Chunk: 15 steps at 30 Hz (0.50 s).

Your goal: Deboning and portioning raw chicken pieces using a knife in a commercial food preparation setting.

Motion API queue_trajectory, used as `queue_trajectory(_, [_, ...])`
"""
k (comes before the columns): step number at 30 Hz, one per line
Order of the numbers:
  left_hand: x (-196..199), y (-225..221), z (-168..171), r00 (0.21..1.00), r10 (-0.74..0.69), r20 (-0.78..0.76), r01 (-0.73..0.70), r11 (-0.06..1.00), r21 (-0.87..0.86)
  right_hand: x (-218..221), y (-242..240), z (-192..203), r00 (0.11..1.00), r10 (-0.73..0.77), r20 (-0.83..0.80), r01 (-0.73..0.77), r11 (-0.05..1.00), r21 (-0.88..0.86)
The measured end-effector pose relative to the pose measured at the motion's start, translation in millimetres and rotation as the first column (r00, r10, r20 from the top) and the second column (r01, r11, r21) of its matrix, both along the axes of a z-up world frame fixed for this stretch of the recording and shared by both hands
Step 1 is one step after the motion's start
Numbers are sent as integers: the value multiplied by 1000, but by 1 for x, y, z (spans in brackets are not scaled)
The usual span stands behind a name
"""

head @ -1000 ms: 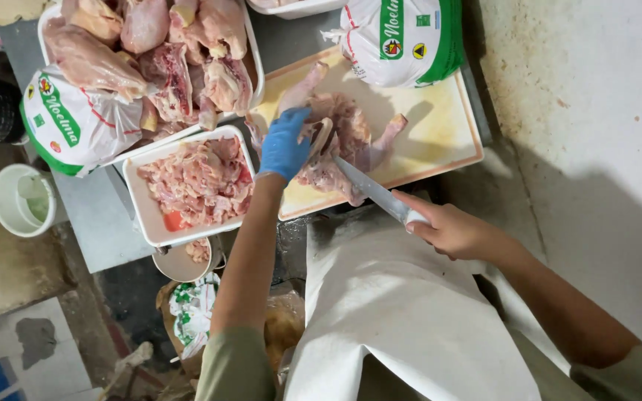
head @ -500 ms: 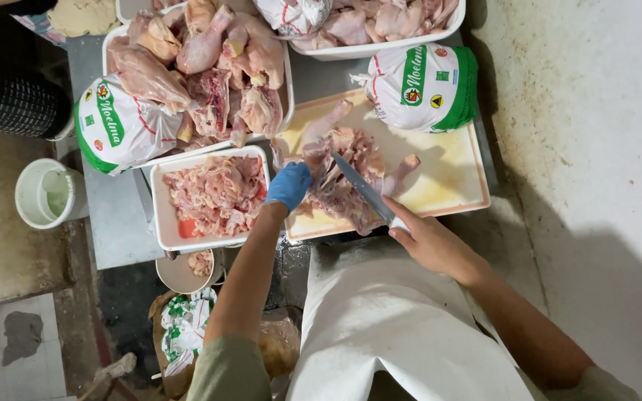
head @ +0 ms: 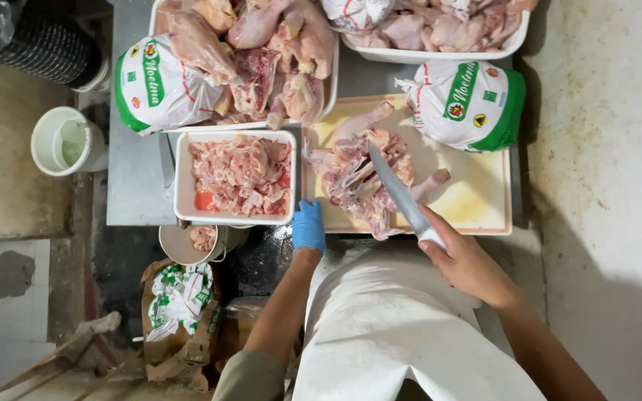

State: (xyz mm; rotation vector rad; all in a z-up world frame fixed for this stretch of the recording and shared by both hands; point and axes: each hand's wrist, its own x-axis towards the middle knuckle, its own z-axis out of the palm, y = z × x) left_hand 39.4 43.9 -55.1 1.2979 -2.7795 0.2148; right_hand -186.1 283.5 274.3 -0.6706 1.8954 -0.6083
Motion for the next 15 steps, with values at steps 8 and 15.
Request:
queue_trajectory(8, [17, -27, 2, 980, 125, -157, -12, 817, 576, -11, -3, 1, 999, -30, -24, 30, 1000, 6])
queue_trajectory(15, [38, -119, 135, 935, 301, -188, -254, 938, 238, -19, 38, -29, 990, -9, -144, 20, 997, 74])
